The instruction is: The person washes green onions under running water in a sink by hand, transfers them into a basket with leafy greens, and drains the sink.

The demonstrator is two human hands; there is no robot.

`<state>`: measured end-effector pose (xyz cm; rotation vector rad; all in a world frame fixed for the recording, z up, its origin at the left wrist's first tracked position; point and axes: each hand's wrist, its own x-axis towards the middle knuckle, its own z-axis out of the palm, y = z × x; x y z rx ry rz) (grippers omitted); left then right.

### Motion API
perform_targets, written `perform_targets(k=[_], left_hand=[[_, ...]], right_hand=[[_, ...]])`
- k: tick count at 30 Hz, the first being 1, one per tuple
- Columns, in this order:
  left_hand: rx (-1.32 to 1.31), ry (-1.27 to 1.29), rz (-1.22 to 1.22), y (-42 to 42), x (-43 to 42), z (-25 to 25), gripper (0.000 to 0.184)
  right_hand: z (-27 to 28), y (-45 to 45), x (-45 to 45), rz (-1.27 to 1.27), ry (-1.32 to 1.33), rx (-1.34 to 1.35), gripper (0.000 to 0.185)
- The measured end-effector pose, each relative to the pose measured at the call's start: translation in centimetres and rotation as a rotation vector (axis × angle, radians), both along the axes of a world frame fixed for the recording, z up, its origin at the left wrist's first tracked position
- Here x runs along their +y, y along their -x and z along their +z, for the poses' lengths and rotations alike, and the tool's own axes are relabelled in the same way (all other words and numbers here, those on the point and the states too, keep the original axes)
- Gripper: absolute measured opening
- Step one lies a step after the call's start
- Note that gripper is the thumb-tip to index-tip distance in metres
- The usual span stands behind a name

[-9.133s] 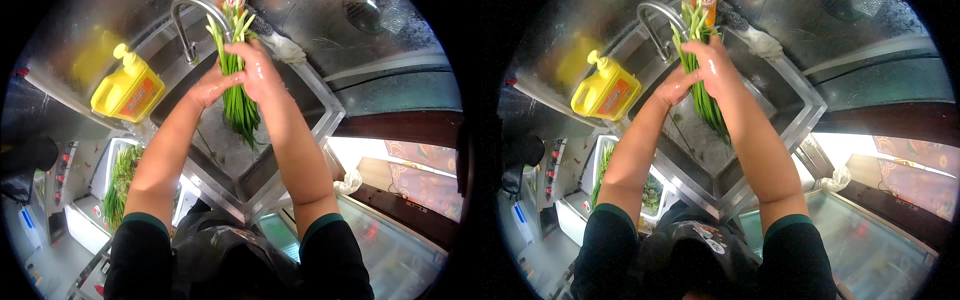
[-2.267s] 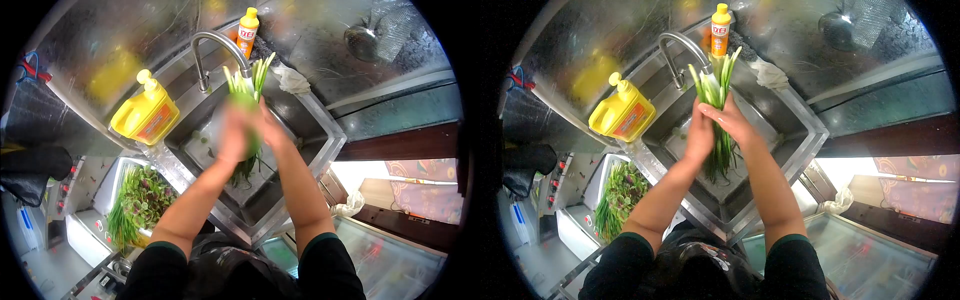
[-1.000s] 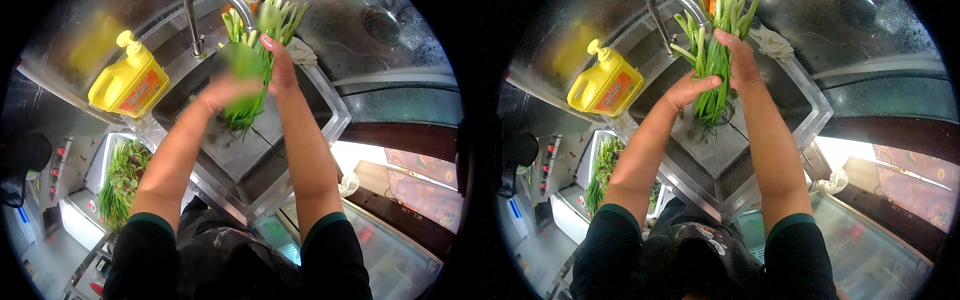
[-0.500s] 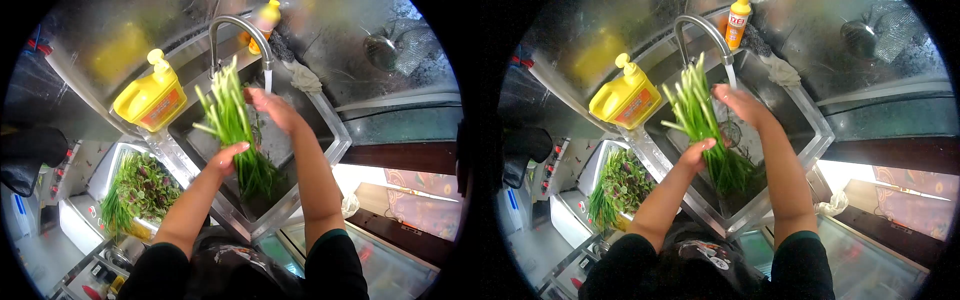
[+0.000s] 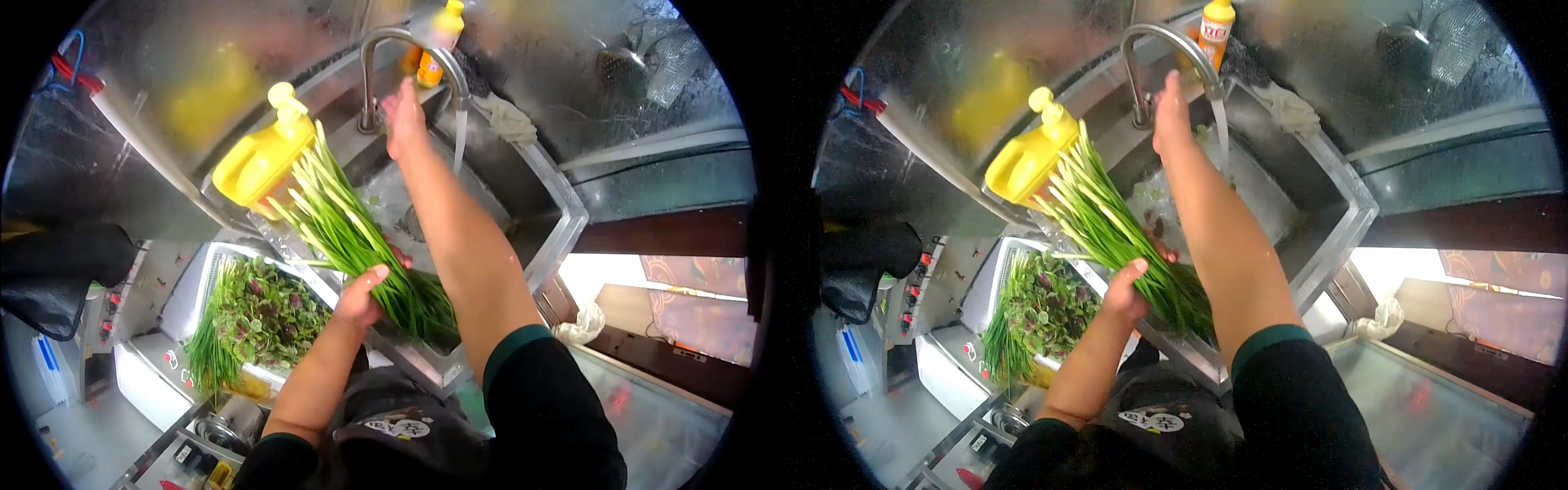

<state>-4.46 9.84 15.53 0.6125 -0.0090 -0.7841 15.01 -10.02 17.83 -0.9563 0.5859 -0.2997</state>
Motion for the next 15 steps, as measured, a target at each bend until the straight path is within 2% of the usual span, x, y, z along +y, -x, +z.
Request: perform_targets(k=[5,6,7,8,9,10,11,13,14,15], left_hand=[[-0.048,0.075,0.051,0.0,-0.6,0.5,0.061],[-0.061,0.058,0.039,0.0,-0.7,1.0,0.060],[-0.081,0.043,0.028,-0.2,-0.8,1.5,0.058],[-0.100,0.055,0.028,-0.3,-0.9,1.9,0.060],[-0.119,0.067,0.029,-0.3,-0.8,2.2,0.061],[-0.139,0.079,0.031,-0.3,-0.9,2.6,0.063],[-0.165,0.073,0.023,-0.5,-0.9,2.9,0.063],[-0.223,0.061,0.006,-0.9,-1.3,3.7,0.064],[-0.234,0.052,0.016,-0.8,-1.5,4.3,0.064],[-0.259,0.049,0.007,-0.9,-1.8,4.7,0.065]], right_hand=[[-2.2,-0.7,-1.7,0.435,0.505,-0.085,0.086],[1.4,2.3,-2.0,0.567,0.475,0.108,0.082],[1.1,4.0,-3.6,0.653,0.527,-0.058,0.077],[-0.2,5.5,-5.2,0.643,0.508,0.050,0.073],[-2.9,7.5,-6.9,0.633,0.486,0.157,0.070],[-8.3,9.6,-9.7,0.671,0.698,0.303,0.066],[-11.4,13.5,-10.0,0.557,1.269,0.535,0.064],[-16.6,20.0,-9.9,0.940,1.304,1.036,0.058],[-19.3,24.3,-8.8,0.810,1.219,0.994,0.053],[-27.4,26.5,-9.7,0.907,1.207,1.114,0.046]])
